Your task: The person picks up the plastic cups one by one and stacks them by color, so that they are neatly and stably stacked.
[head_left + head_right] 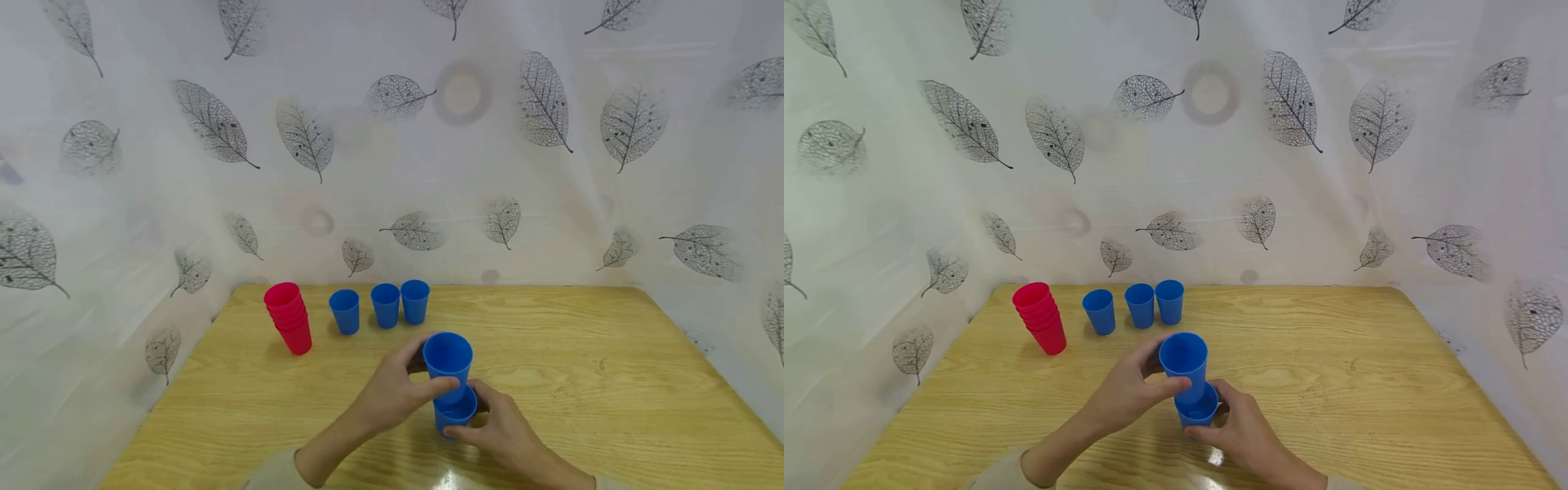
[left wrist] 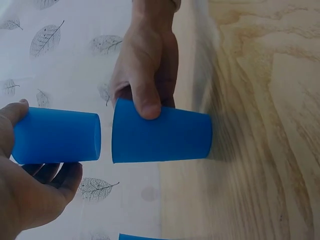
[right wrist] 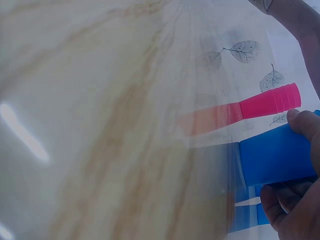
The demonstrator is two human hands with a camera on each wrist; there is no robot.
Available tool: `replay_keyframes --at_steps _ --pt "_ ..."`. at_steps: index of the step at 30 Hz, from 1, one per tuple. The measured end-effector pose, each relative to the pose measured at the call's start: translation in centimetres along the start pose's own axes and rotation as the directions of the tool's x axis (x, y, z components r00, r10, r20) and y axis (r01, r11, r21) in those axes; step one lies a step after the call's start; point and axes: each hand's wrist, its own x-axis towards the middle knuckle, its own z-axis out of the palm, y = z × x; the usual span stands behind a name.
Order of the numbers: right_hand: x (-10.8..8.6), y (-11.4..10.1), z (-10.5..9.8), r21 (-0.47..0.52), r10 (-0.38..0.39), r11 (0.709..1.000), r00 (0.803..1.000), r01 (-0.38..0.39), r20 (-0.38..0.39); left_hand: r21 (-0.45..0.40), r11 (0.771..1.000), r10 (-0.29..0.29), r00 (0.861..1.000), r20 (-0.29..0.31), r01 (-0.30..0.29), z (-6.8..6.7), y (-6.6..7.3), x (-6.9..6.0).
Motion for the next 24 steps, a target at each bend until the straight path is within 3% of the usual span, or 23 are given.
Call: replay_keyframes --at_steps 10,24 --pt "0.0 0.1 -0.1 0.043 -0.017 0.999 1.000 0.016 0.025 -0.006 1.000 0.024 1.000 0.007 -0.024 1.1 -0.6 -0.2" --pt "0.0 0.0 -0.1 0.025 -0.024 0.999 1.000 0.024 0.016 -0.029 1.000 -0.010 1.000 0.024 0.010 1.6 -1.3 -0.4"
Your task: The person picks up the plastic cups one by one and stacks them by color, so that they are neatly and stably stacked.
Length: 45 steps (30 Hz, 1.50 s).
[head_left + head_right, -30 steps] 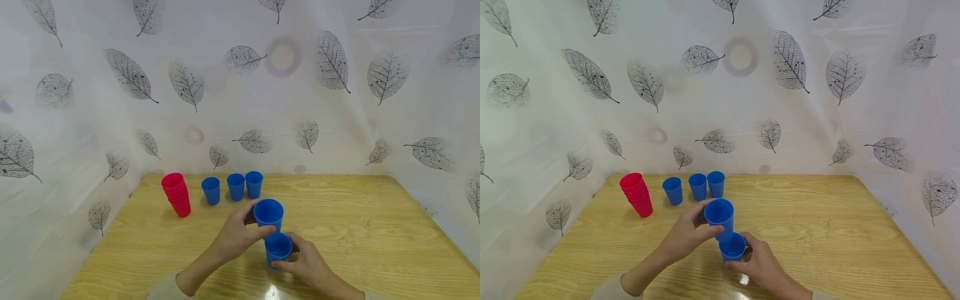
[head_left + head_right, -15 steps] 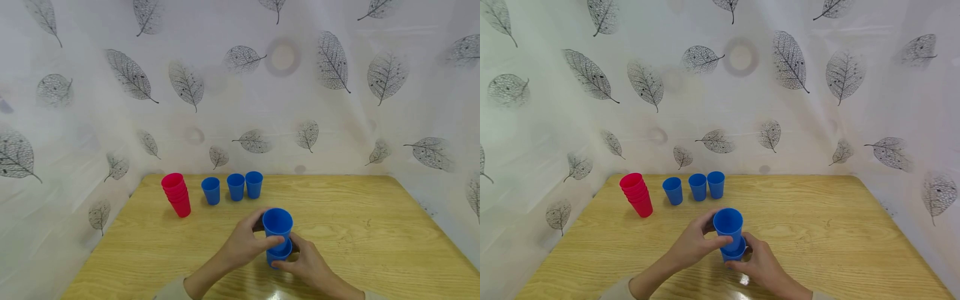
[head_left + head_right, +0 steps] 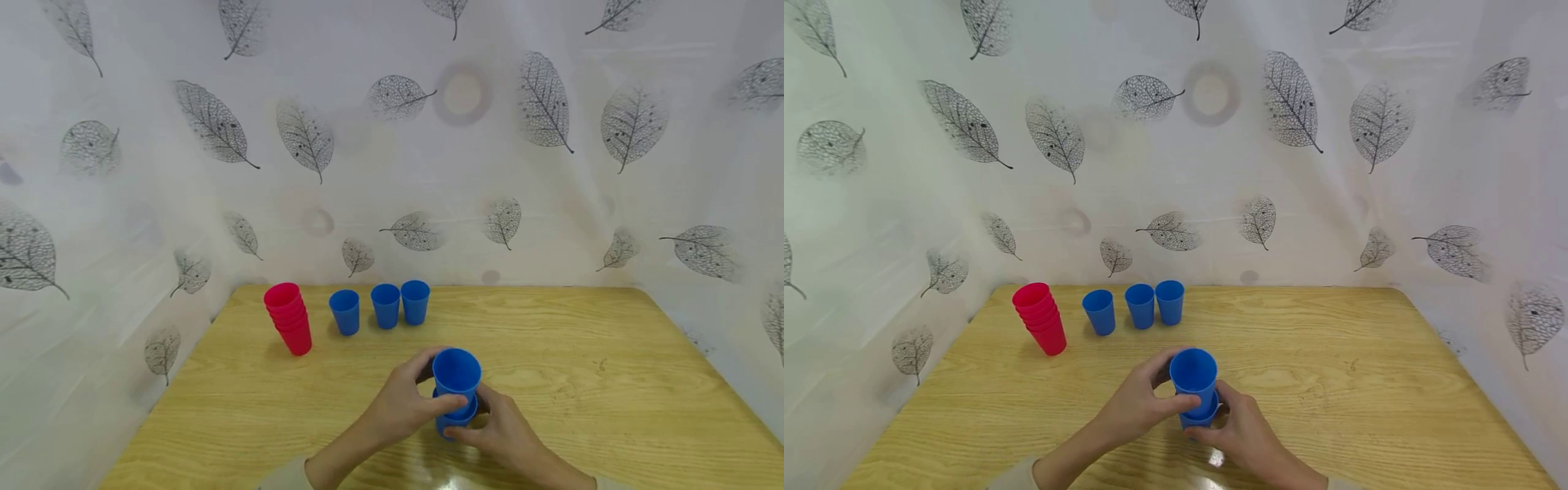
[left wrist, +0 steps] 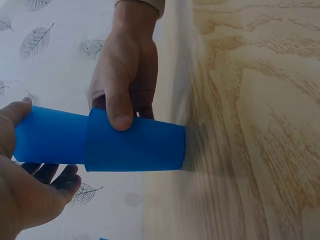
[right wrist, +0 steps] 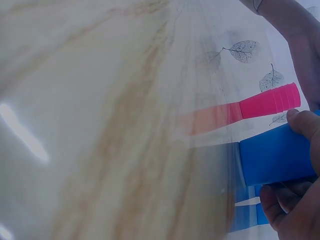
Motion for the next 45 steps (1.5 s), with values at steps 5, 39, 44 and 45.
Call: replay_keyframes --at_steps 5,39,44,45 --pt "-0.1 0.0 -0.1 -0.002 -0.005 1.000 1.000 0.005 -0.004 -0.003 1.000 -0.012 1.000 0.000 0.012 0.2 -0.3 0.0" --pt "-0.2 0.2 0.2 -0.015 -0.022 1.000 0.999 0.021 -0.032 0.033 0.999 -0.016 0.997 -0.079 0.019 -0.1 -1.1 -0.5" --pt "-0.2 0.1 0.3 -0.031 0.002 1.000 0.999 -0.004 -0.042 0.036 0.999 -0.007 0.994 -0.112 0.011 -0.8 -1.7 -0.6" --pt "-0.1 0.1 0.3 -0.033 0.005 0.999 0.999 -0.006 -0.043 0.039 0.999 -0.005 0.993 -0.119 0.009 -1.0 -1.8 -0.6"
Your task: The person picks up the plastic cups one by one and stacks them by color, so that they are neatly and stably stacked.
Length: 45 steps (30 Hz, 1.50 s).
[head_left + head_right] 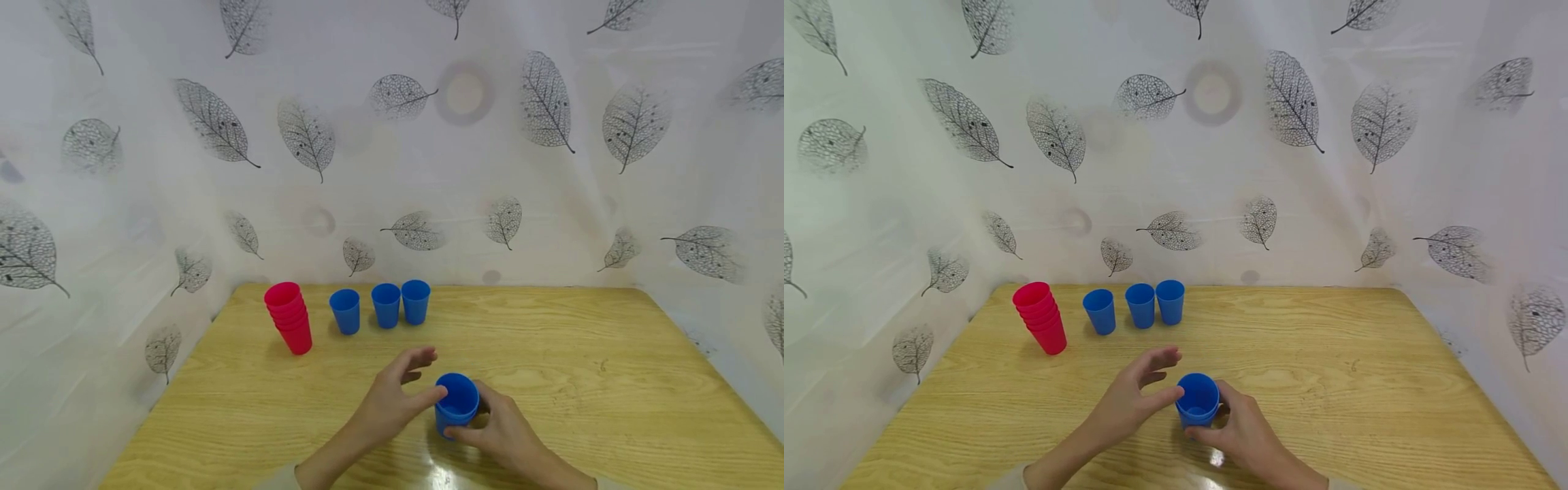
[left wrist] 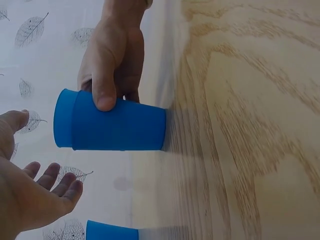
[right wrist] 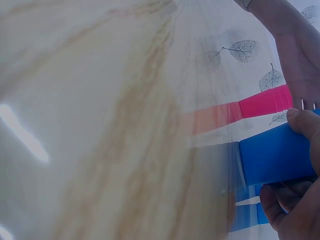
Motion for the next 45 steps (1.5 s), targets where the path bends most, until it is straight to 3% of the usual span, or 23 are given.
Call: replay_keyframes --at_steps 10,18,24,28,35,41,45 --pt "0.0 -0.1 0.0 -0.010 -0.006 1.000 1.000 0.006 -0.008 0.003 1.000 0.023 0.997 -0.077 -0.023 -1.6 -1.2 0.3" --pt "0.3 -0.3 -0.1 -0.001 0.044 0.999 0.999 -0.044 0.011 0.016 1.000 -0.001 0.992 -0.127 0.003 -3.1 -2.2 0.3" --pt "0.3 -0.2 -0.1 0.008 0.042 0.999 0.999 -0.042 0.018 0.013 0.999 -0.036 0.977 -0.208 0.040 -4.4 -2.9 0.3" --pt "0.2 -0.2 -0.2 0.012 0.039 0.999 0.999 -0.039 0.017 0.025 0.998 -0.047 0.958 -0.285 0.056 -5.2 -3.4 0.5" --pt "0.2 -0.2 -0.2 0.020 0.042 0.999 0.999 -0.042 0.020 -0.010 0.996 -0.089 0.905 -0.416 0.094 -6.4 -4.0 0.8" --pt "0.2 -0.1 -0.2 0.023 0.029 0.999 0.999 -0.029 0.022 0.000 0.991 -0.117 0.863 -0.492 0.134 -7.5 -4.8 1.1" --pt "0.2 -0.1 -0.1 0.015 0.019 1.000 1.000 -0.020 0.022 0.010 0.985 -0.142 0.842 -0.520 0.172 -8.2 -5.3 1.4"
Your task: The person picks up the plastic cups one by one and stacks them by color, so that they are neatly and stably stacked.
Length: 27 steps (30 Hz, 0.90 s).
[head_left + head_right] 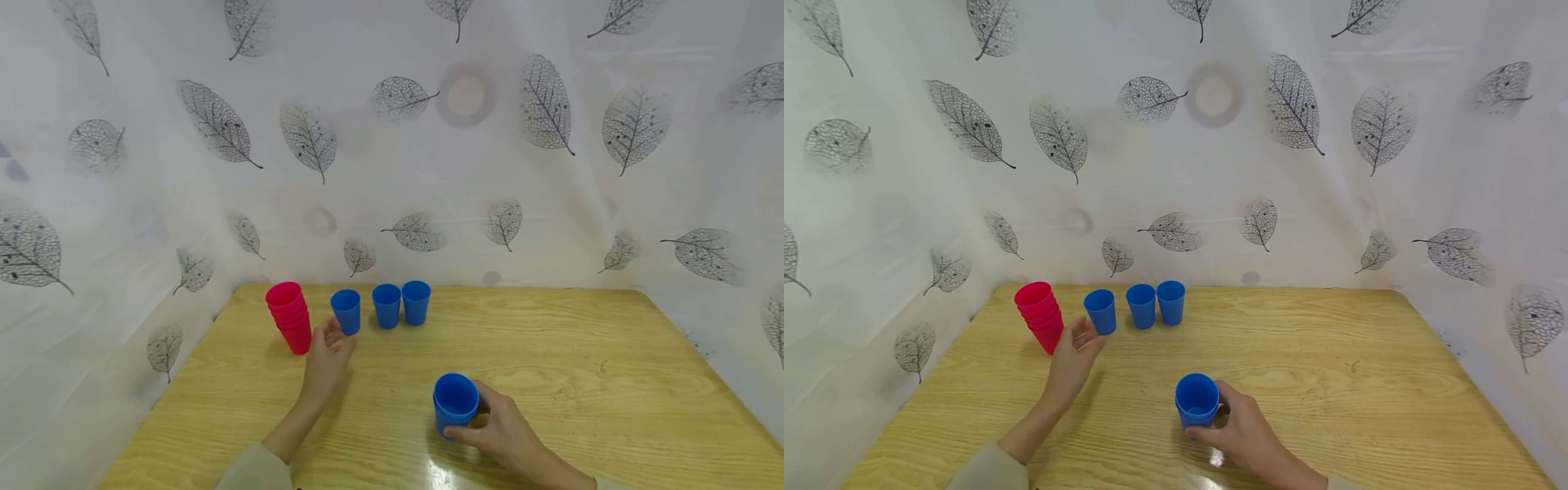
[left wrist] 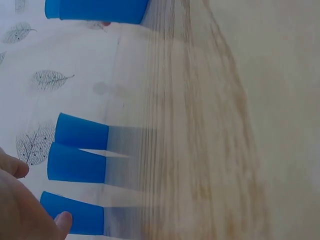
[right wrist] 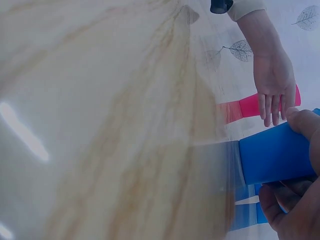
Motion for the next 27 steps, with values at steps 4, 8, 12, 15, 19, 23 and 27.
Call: replay_keyframes --at_steps 4,8,12,15,19,23,27 --pt "0.0 0.0 0.0 -0.010 -0.003 1.000 1.000 0.003 -0.004 0.023 1.000 -0.012 1.000 -0.010 0.012 0.1 -0.6 0.8" --pt "-0.1 0.0 0.0 -0.011 -0.006 1.000 1.000 0.006 -0.005 0.061 0.996 -0.061 0.998 -0.028 0.063 0.5 -1.1 2.0" --pt "0.0 0.1 0.0 -0.005 -0.007 1.000 1.000 0.007 0.001 0.108 0.988 -0.104 0.993 -0.059 0.110 0.9 -1.2 2.9" --pt "0.0 0.1 0.1 -0.006 -0.005 1.000 1.000 0.005 0.000 0.124 0.988 -0.084 0.993 -0.081 0.093 1.2 -1.3 3.5" --pt "0.0 0.0 0.1 -0.008 -0.005 1.000 1.000 0.005 -0.005 0.133 0.987 -0.083 0.992 -0.094 0.095 1.5 -1.4 4.2" --pt "-0.1 0.0 0.1 -0.008 -0.010 1.000 1.000 0.010 -0.006 0.133 0.985 -0.094 0.990 -0.101 0.107 1.7 -1.8 5.0" --pt "0.0 -0.1 0.1 -0.008 -0.006 1.000 1.000 0.006 -0.007 0.124 0.986 -0.094 0.990 -0.108 0.108 1.7 -2.2 5.8"
